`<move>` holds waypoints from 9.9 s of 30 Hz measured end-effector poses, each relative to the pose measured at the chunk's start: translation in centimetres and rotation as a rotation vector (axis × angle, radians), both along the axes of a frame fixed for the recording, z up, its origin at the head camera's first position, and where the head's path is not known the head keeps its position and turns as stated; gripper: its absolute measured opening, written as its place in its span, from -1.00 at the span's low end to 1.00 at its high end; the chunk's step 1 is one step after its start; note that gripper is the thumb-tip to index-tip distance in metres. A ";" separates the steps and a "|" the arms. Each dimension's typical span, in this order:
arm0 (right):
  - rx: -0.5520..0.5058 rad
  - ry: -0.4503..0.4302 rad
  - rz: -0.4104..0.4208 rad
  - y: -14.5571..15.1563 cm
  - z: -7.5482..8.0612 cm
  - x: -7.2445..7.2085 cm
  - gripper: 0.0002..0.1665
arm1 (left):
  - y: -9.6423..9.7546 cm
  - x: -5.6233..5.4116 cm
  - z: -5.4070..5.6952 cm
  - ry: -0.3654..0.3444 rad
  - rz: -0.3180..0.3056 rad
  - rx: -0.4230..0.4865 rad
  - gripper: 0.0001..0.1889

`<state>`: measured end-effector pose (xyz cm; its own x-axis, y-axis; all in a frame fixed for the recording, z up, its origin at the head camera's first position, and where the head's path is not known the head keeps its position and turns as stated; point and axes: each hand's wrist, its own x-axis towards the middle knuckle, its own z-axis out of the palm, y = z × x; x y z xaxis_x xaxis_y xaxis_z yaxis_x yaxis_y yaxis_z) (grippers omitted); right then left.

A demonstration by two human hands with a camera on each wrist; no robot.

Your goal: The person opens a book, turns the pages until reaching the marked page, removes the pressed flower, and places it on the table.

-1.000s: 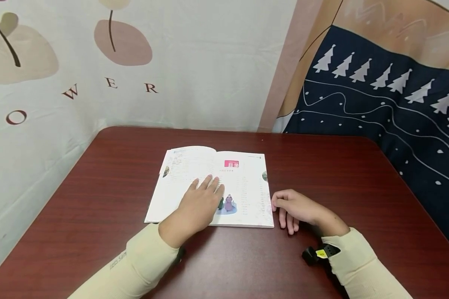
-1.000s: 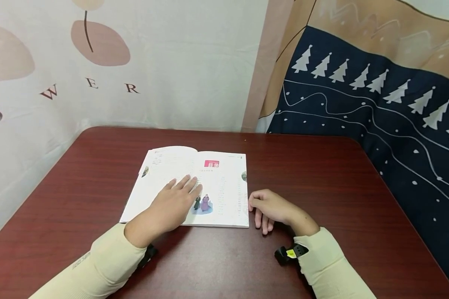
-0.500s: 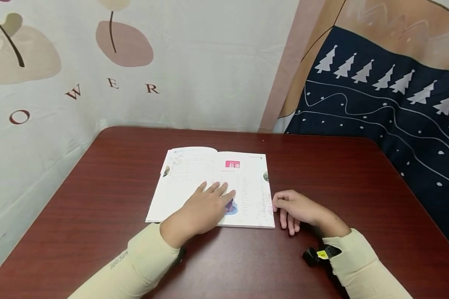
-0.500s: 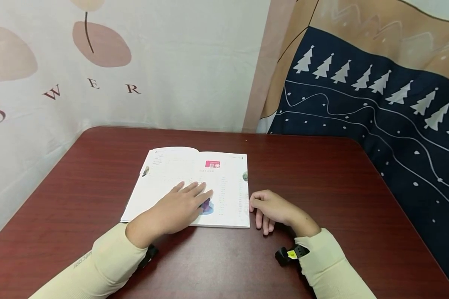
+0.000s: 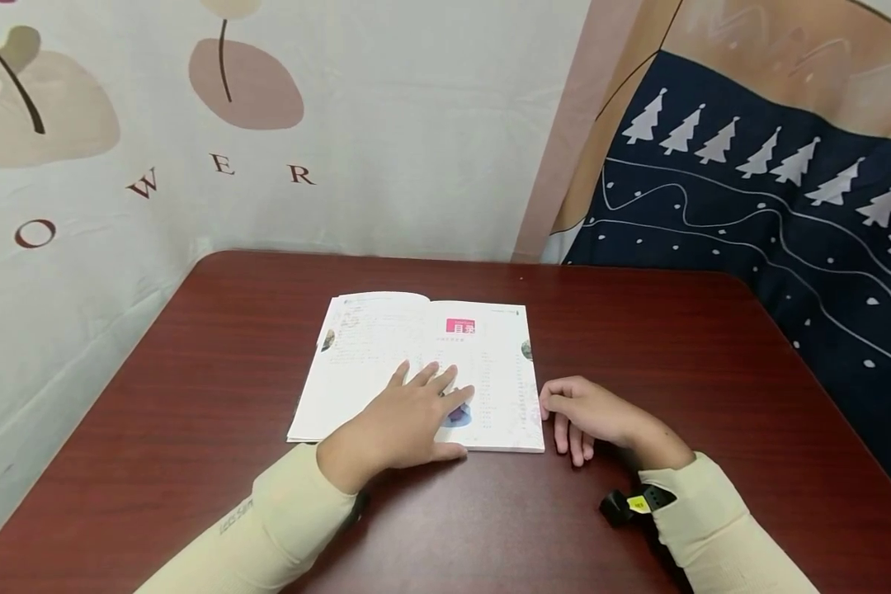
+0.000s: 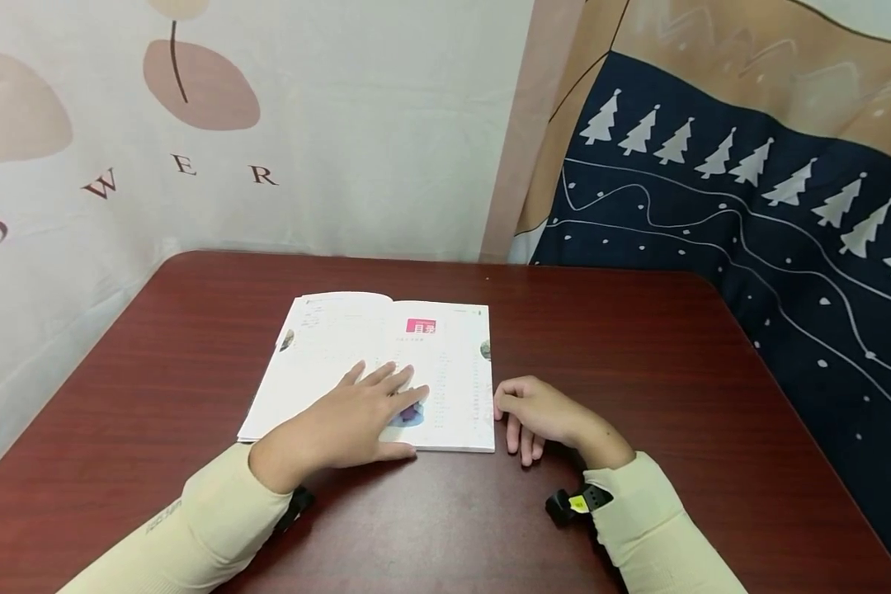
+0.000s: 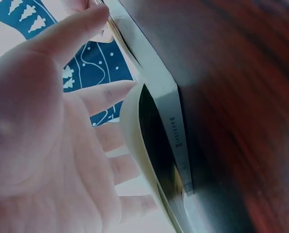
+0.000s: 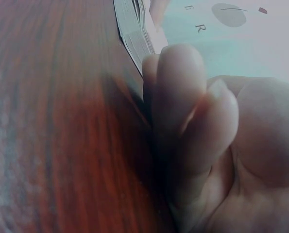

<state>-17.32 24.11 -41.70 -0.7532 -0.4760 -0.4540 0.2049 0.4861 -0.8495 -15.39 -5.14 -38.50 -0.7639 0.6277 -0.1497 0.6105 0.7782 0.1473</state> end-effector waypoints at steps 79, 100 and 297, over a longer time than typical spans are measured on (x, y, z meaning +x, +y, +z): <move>-0.052 0.010 0.018 0.5 0.1 0.9 -0.73 | 0.7 0.6 0.6 0.228 -0.175 0.013 -0.50; -0.057 0.008 0.017 0.1 0.3 0.8 -0.71 | 0.2 0.5 0.3 0.221 -0.166 -0.012 -0.58; -0.046 0.013 0.021 0.2 -0.1 0.7 -0.71 | 0.4 0.5 0.4 0.216 -0.194 0.004 -0.57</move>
